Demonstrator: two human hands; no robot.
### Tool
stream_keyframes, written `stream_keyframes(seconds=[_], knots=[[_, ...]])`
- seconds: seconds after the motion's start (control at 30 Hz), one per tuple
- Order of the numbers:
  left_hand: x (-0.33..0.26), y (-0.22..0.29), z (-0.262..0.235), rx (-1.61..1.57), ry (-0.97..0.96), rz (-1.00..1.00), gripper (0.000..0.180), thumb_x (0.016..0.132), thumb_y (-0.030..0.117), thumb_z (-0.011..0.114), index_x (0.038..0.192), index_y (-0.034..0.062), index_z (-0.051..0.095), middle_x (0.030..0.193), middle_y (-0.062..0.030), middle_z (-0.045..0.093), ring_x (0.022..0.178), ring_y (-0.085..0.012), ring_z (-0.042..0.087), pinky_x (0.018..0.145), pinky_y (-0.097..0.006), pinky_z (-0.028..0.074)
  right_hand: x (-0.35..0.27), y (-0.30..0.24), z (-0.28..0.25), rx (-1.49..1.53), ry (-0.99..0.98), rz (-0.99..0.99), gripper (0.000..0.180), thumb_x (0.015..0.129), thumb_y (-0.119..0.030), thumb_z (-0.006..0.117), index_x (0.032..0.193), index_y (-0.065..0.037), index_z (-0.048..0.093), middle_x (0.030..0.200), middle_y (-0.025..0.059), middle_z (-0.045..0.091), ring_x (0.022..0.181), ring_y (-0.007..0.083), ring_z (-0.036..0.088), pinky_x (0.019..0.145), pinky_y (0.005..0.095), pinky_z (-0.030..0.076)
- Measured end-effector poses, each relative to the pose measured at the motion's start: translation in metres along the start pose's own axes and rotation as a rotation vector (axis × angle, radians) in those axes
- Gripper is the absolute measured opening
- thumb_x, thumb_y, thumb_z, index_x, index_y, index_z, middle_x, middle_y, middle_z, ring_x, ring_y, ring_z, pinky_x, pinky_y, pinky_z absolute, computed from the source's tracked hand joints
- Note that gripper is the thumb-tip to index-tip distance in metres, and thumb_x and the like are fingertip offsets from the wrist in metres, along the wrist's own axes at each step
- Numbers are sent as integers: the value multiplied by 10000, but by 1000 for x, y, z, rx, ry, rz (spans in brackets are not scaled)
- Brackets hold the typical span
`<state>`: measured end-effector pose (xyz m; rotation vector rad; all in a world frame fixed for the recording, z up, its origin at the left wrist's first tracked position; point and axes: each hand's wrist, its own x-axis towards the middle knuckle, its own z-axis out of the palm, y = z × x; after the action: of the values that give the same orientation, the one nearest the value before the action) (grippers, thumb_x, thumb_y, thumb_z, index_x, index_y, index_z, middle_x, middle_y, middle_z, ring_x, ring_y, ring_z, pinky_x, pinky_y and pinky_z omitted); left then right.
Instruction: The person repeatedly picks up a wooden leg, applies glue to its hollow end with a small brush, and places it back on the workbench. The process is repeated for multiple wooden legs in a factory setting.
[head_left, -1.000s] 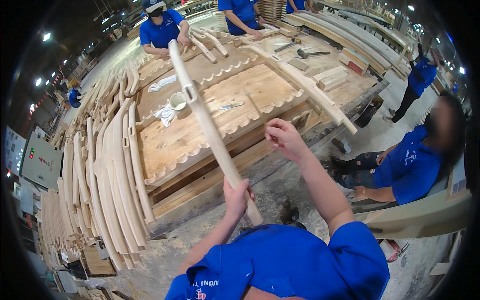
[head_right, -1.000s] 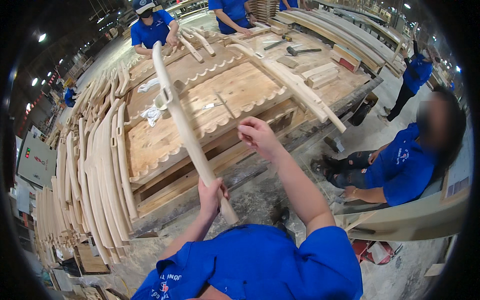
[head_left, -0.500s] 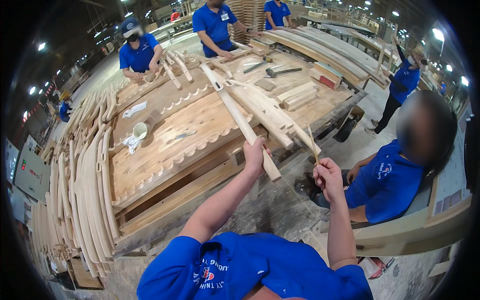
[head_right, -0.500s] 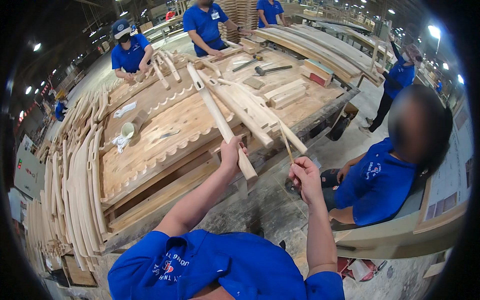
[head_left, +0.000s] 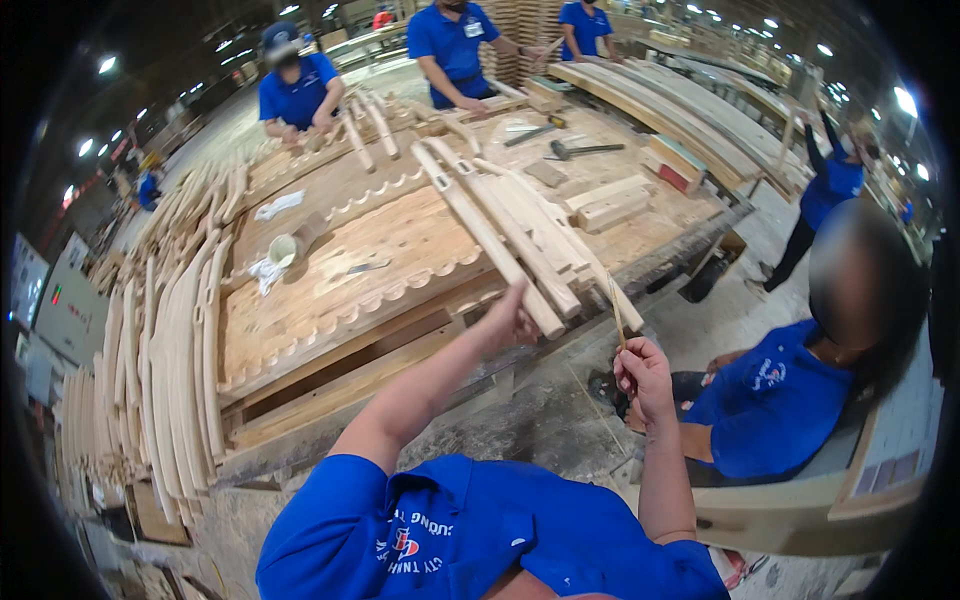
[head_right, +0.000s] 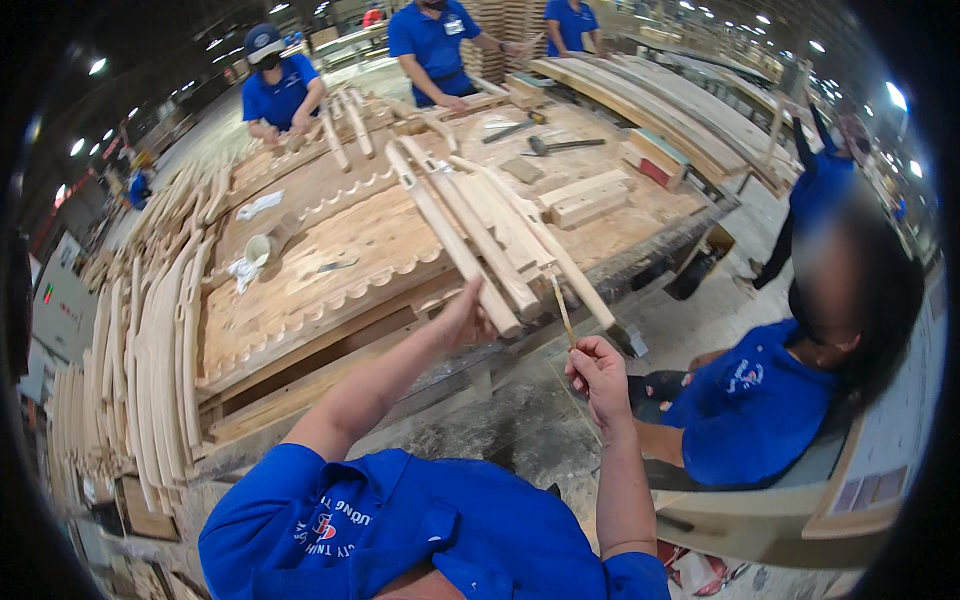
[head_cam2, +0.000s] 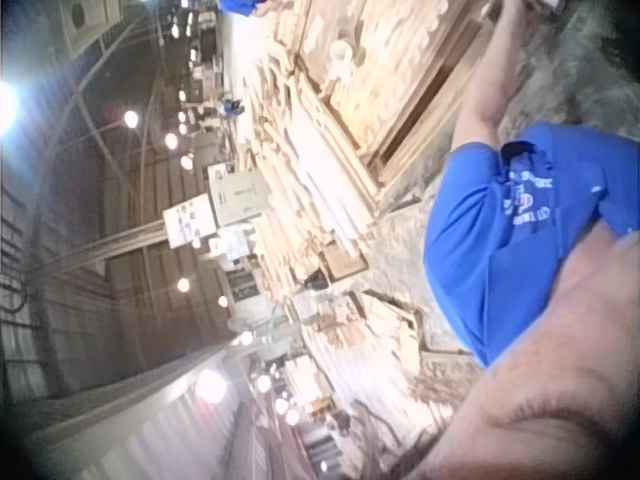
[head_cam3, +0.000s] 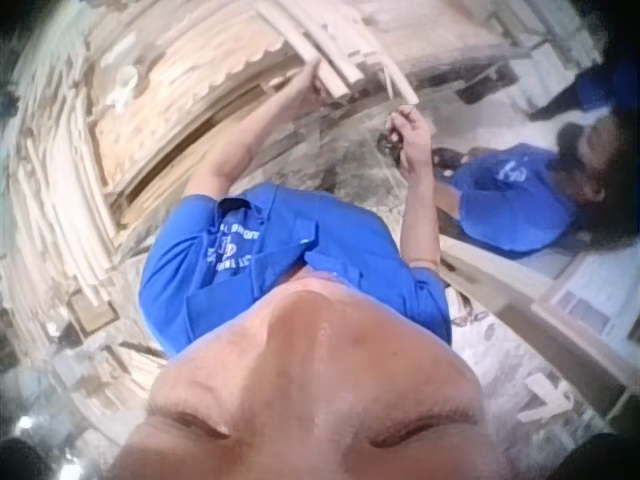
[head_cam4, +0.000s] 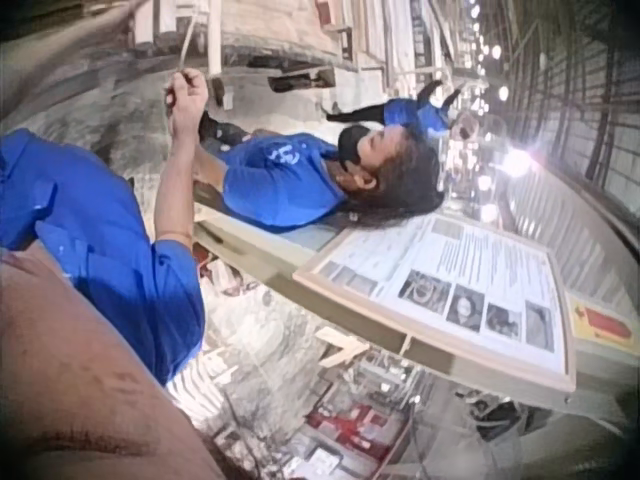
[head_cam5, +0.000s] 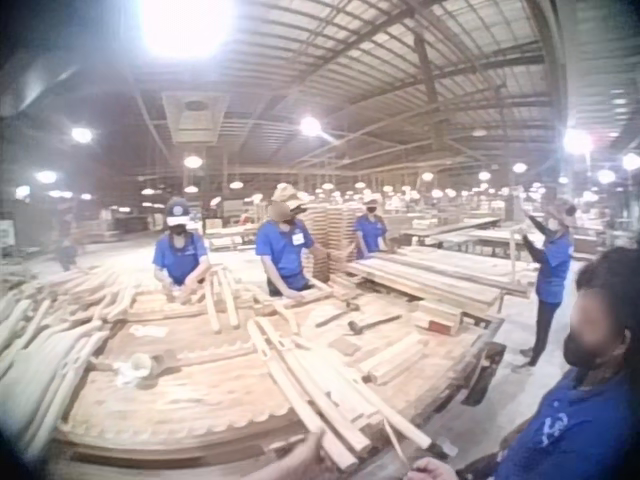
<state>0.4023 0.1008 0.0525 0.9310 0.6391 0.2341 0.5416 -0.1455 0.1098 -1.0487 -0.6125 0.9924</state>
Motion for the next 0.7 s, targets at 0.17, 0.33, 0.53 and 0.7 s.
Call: stream_keyframes(seconds=[0.17,0.33,0.53,0.7], knots=[[-95,-48,-28,416,-111,-112,420,912,413,530,1146,68,480,933,-40,602,766,-121,574,713,-312,494,32,10,35,-4,-154,59,90,896,-104,562,959,-41,550,707,21,570,508,44,458,456,160,356],[-212,-56,-108,494,224,-16,431,906,349,562,1224,78,455,987,-61,613,834,-116,567,726,-278,492,57,24,86,-80,-344,146,121,927,-131,514,980,-35,564,684,17,569,510,35,453,441,163,324],[-379,3,-167,639,787,164,409,901,290,570,1227,61,480,983,-61,613,858,-122,574,739,-276,491,73,68,166,-262,-513,143,141,940,-146,499,975,-34,576,675,6,567,506,23,415,454,166,307],[-509,56,-241,857,1286,275,473,857,342,605,1195,19,532,936,-123,640,837,-188,601,765,-320,488,76,107,230,-336,-521,131,142,942,-145,494,977,-37,579,669,-3,559,515,17,400,462,170,304]])
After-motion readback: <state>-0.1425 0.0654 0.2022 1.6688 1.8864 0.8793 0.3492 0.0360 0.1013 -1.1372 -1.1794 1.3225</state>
